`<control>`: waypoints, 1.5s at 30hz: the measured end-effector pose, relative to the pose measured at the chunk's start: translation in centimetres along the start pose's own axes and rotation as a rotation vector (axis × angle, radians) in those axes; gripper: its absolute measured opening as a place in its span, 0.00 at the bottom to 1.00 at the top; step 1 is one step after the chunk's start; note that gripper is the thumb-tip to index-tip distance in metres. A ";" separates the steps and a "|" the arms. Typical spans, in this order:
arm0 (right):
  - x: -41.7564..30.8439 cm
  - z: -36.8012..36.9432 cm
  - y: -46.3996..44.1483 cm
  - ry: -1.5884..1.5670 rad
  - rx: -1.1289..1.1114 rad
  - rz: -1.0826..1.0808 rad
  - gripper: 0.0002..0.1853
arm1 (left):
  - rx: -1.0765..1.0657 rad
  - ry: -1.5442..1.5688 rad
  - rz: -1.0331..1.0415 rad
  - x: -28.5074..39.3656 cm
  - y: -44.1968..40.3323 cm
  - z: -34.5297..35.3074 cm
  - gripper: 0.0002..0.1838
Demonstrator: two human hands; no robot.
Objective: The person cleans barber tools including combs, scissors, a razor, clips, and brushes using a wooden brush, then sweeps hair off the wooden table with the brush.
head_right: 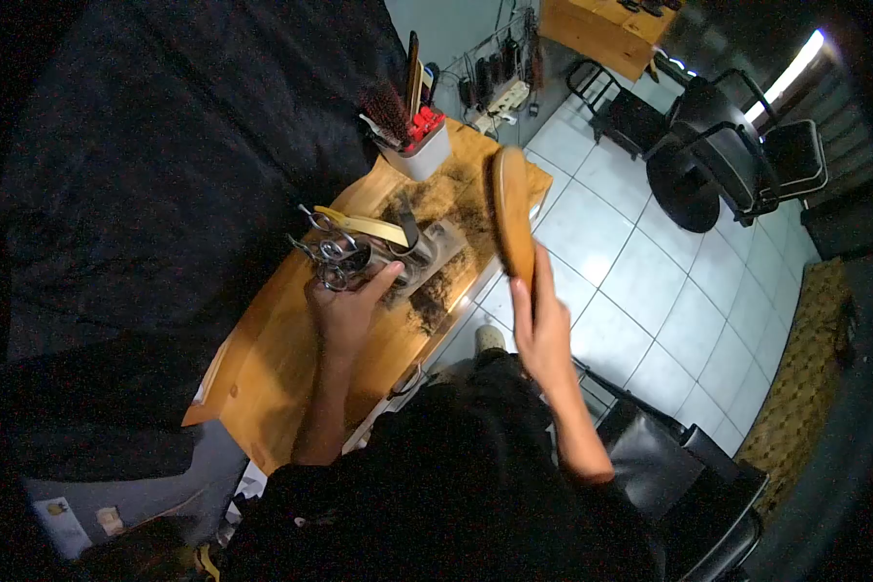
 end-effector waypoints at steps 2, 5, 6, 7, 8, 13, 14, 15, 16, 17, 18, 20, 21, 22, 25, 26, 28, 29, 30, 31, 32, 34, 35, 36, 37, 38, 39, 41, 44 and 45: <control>2.0 1.7 1.3 -0.039 -0.054 0.020 0.26 | -0.001 -0.123 0.028 0.9 -0.7 0.3 0.10; 2.5 4.5 3.3 0.018 -0.177 -0.004 0.28 | 0.048 -0.244 0.084 2.3 -1.8 0.7 0.12; 3.0 5.3 4.1 0.038 -0.180 -0.100 0.29 | 0.039 -0.243 0.071 1.9 -2.4 0.7 0.12; 3.2 5.8 4.9 0.058 -0.182 -0.198 0.29 | 0.033 -0.240 0.059 1.5 -3.0 0.7 0.12; 3.4 5.8 5.5 0.092 -0.248 -0.178 0.30 | 0.026 -0.290 0.123 0.4 -3.7 0.5 0.13; 2.9 4.1 4.6 0.058 -0.141 -0.327 0.28 | 0.051 -0.024 0.235 -2.7 -6.0 0.5 0.14; 3.3 3.8 3.6 0.023 -0.123 -0.208 0.27 | 0.029 -0.017 0.241 -2.3 -6.1 0.5 0.14; 3.1 3.4 2.5 -0.013 -0.105 -0.086 0.26 | 0.004 -0.012 0.244 -2.2 -6.1 0.6 0.13; 1.8 3.1 1.6 -0.031 -0.088 -0.023 0.27 | 0.000 0.045 0.227 -2.3 -6.1 0.8 0.13; 1.8 3.5 1.6 0.007 -0.088 -0.093 0.27 | -0.004 0.103 0.211 -2.4 -6.2 1.1 0.13; 2.2 4.1 1.4 0.044 -0.089 -0.166 0.28 | -0.006 0.161 0.197 -2.5 -6.3 1.3 0.13; 2.1 5.4 2.3 0.096 -0.123 -0.255 0.29 | -0.011 0.037 0.224 -2.3 -6.4 1.4 0.09; 2.2 5.8 3.3 0.048 -0.189 -0.165 0.29 | -0.011 -0.025 0.237 -2.3 -6.5 1.4 0.07; 2.0 5.6 4.2 0.089 -0.223 -0.225 0.29 | -0.001 -0.056 0.218 -2.1 -6.6 1.3 0.07; 0.5 4.4 5.7 0.191 -0.305 -0.258 0.28 | 0.060 -0.038 0.170 -0.9 -6.3 0.7 0.08; 0.0 3.9 6.0 0.219 -0.326 -0.243 0.28 | 0.061 0.045 0.213 -2.1 -6.5 0.6 0.08; 0.1 2.1 5.8 0.157 -0.290 -0.144 0.28 | 0.005 -0.186 0.330 -0.9 -5.9 0.0 0.11; 0.3 1.1 5.5 0.128 -0.274 -0.099 0.28 | -0.018 -0.302 0.389 -0.5 -5.7 -0.3 0.14; 1.1 -0.2 5.2 0.048 -0.256 0.080 0.26 | -0.092 -0.119 0.347 -0.6 -5.9 -0.6 0.15; 1.5 -1.4 4.8 0.029 -0.092 -0.063 0.24 | -0.168 -0.147 0.342 -0.1 -5.7 -1.0 0.16; 2.3 -2.5 4.2 -0.092 -0.136 0.009 0.24 | -0.249 -0.174 0.334 0.9 -5.3 -1.4 0.17; 2.0 -4.2 3.1 -0.202 -0.244 0.098 0.24 | -0.418 -0.221 0.188 0.4 -4.0 -2.2 0.21; 1.3 -4.7 2.5 -0.190 -0.309 0.104 0.24 | -0.459 -0.171 0.220 0.4 -3.3 -2.2 0.21; 0.6 -4.8 2.1 -0.077 -0.300 -0.074 0.23 | -0.498 -0.121 0.252 0.4 -2.5 -2.1 0.22; 0.0 -4.8 1.7 0.040 -0.365 -0.052 0.23 | -0.536 -0.072 0.284 0.4 -1.9 -1.9 0.23; -1.1 -4.8 1.5 0.157 -0.432 -0.027 0.23 | -0.601 0.076 0.381 -0.3 -1.4 -1.5 0.22; -1.6 -4.6 1.2 0.275 -0.502 0.001 0.24 | -0.660 0.225 0.473 -1.0 -0.7 -1.2 0.21; -2.3 -3.6 0.1 0.261 -0.522 -0.094 0.24 | -0.691 0.147 0.606 1.0 1.1 -1.5 0.19; -3.7 -2.2 -2.1 0.409 -0.527 -0.183 0.24 | -0.716 0.132 0.661 2.0 2.4 -1.3 0.14; -3.7 -2.1 -3.0 0.431 -0.476 -0.208 0.25 | -0.715 0.121 0.675 2.0 2.7 -1.3 0.13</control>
Point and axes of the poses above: each hand's wrist, its own y-axis away from the middle knuckle, its own z-axis out of the palm, x = y × z, the point moved 4 cm from there along -y, towards the middle knuckle, and after that the axes turned 9 degrees about z, right-handed, at the moved point
